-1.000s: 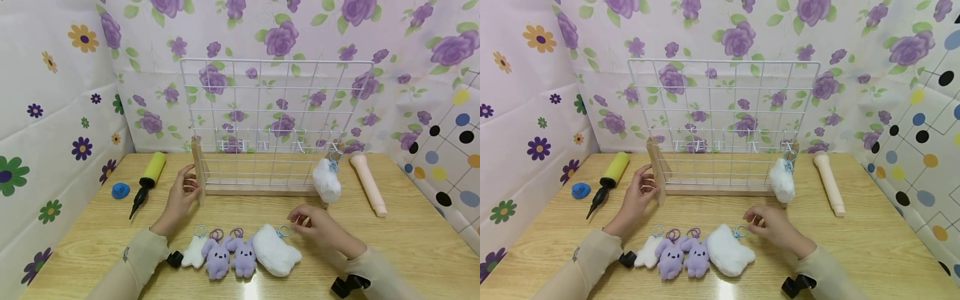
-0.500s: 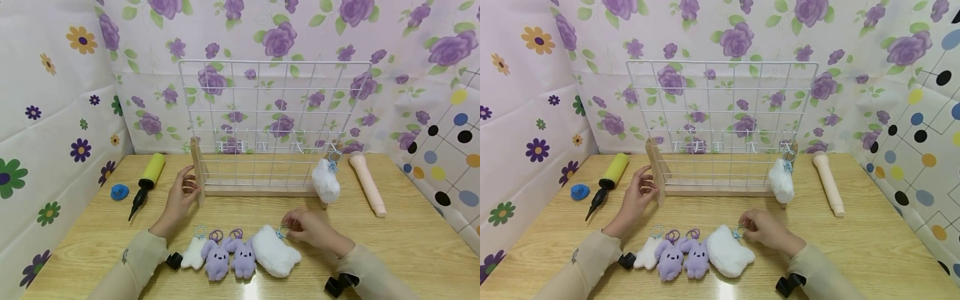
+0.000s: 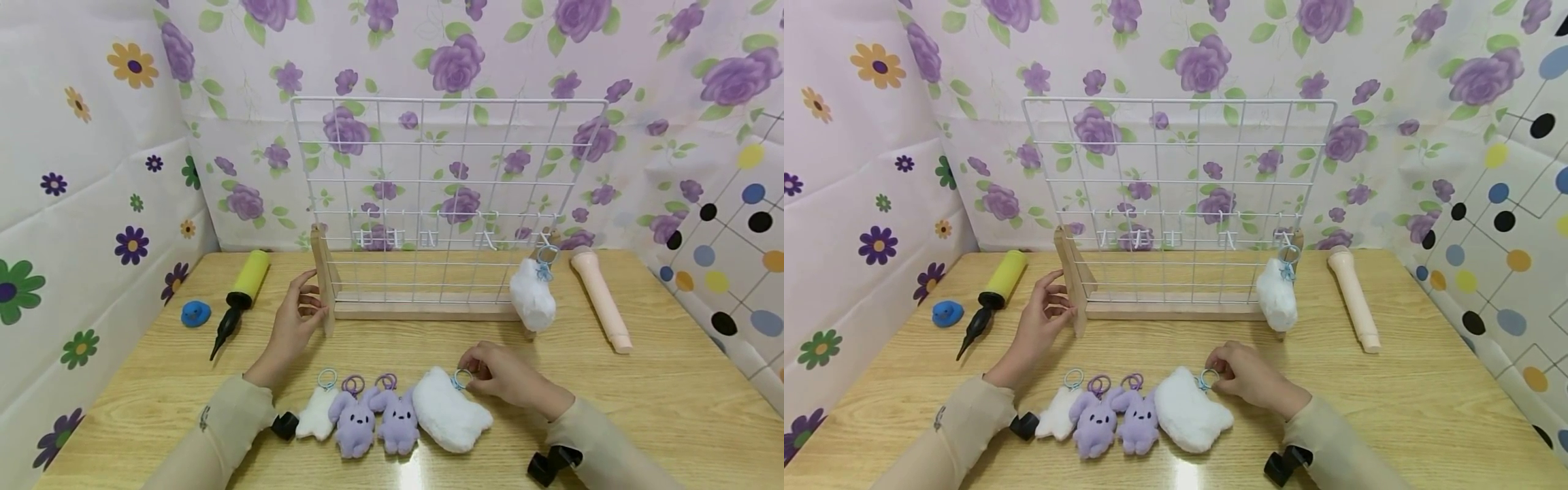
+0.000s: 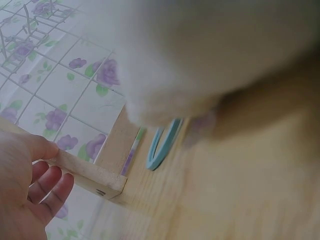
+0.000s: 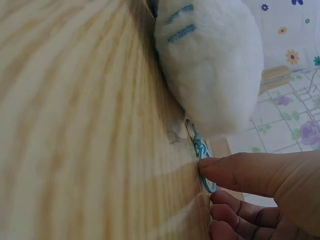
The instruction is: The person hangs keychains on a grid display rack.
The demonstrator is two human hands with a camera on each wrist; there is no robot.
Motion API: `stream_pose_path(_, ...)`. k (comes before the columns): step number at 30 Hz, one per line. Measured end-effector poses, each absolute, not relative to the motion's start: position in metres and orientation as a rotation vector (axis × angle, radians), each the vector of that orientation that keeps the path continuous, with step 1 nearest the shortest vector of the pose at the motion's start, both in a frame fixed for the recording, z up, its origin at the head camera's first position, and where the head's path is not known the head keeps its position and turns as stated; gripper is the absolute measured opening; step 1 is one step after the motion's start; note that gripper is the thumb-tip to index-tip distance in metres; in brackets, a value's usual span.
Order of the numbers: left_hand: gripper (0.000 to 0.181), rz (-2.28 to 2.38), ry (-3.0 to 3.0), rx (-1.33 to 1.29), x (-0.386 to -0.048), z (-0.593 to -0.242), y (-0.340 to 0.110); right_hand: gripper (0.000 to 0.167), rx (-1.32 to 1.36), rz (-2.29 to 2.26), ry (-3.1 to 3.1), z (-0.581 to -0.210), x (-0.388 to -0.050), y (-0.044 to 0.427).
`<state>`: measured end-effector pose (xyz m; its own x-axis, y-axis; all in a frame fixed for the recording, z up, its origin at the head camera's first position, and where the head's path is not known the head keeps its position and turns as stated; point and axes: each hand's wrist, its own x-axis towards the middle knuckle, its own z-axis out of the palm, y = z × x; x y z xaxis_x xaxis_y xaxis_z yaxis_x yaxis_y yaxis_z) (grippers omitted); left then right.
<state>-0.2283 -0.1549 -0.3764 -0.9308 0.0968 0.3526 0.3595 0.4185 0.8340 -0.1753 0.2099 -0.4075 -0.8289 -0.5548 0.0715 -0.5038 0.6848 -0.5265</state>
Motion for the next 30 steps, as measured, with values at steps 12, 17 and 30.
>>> stream_pose_path(12, 0.065, -1.493, -2.423, -0.421, -0.2301, -0.3789, -0.1554, 0.018, -0.807, -0.951, 2.741, -0.4115, -0.1745, 0.2091)
stream_pose_path(17, 0.065, -1.487, -2.422, -0.422, -0.2301, -0.3791, -0.1556, 0.016, -0.773, -1.047, 2.664, -0.4123, -0.1735, 0.2105)
stream_pose_path(30, 0.064, -1.507, -2.448, -0.412, -0.2280, -0.3762, -0.1555, 0.008, -0.751, -1.181, 2.593, -0.4025, -0.1694, 0.2140)
